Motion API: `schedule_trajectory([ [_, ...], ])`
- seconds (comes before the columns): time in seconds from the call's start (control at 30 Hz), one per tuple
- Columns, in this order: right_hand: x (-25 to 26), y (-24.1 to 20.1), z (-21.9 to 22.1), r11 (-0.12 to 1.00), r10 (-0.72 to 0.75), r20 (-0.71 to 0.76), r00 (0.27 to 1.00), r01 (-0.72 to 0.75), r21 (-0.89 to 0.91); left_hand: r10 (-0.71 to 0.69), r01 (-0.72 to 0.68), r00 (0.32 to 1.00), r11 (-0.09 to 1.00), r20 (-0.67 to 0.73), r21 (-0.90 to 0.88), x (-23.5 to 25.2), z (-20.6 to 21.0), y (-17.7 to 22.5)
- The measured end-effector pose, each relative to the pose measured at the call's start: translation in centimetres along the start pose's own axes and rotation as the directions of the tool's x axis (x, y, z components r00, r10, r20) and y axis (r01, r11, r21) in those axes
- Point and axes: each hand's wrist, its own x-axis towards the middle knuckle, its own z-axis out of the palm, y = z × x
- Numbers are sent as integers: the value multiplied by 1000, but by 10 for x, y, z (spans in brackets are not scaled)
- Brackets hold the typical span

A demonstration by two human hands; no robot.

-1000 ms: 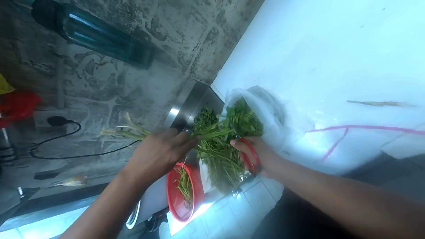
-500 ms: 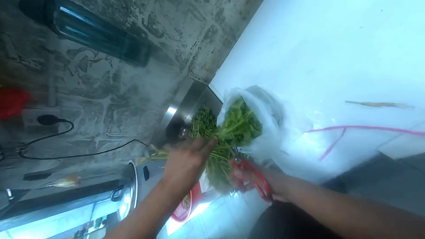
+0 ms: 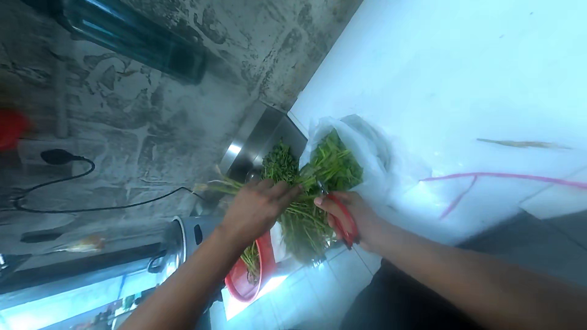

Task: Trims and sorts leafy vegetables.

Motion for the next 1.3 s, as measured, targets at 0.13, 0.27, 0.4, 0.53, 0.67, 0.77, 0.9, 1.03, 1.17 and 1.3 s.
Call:
schedule_trajectory([
  [0.13,-12,5,-2,999,-14,1,1000,14,-32,-276,276,961,961,-20,-25,0,5,-8],
  [0.27,-32,32,-10,996,23,149,989,-11,-85,-585,591,806,803,87,-78,13,-7,0],
  [0.4,-33,41,-10,977,-8,270,963,64,-201,-675,713,700,644,233,-278,32,-11,18],
  [0.53,-28,11,-6,950,-15,258,966,94,-298,-595,753,658,511,461,-415,53,-14,38],
  [0.67,-21,-13,-6,942,8,126,992,34,-333,-312,747,648,438,695,-500,72,-17,40],
  [0.77,-11,-5,-6,918,-50,-49,998,27,-397,-144,730,623,462,769,-504,83,-3,20],
  [0.9,-6,-4,-10,924,-38,-153,987,-24,-383,-113,732,650,359,751,-580,78,27,8],
  [1.03,-17,1,-19,929,-62,-27,998,48,-366,-207,722,658,-99,724,-685,65,14,13],
  [1.17,-27,28,-34,993,-88,63,994,92,-75,-313,445,641,-592,701,-672,50,21,23],
  [1.3,-30,40,-46,991,-97,19,995,95,91,-359,231,653,-744,667,-627,45,36,37],
])
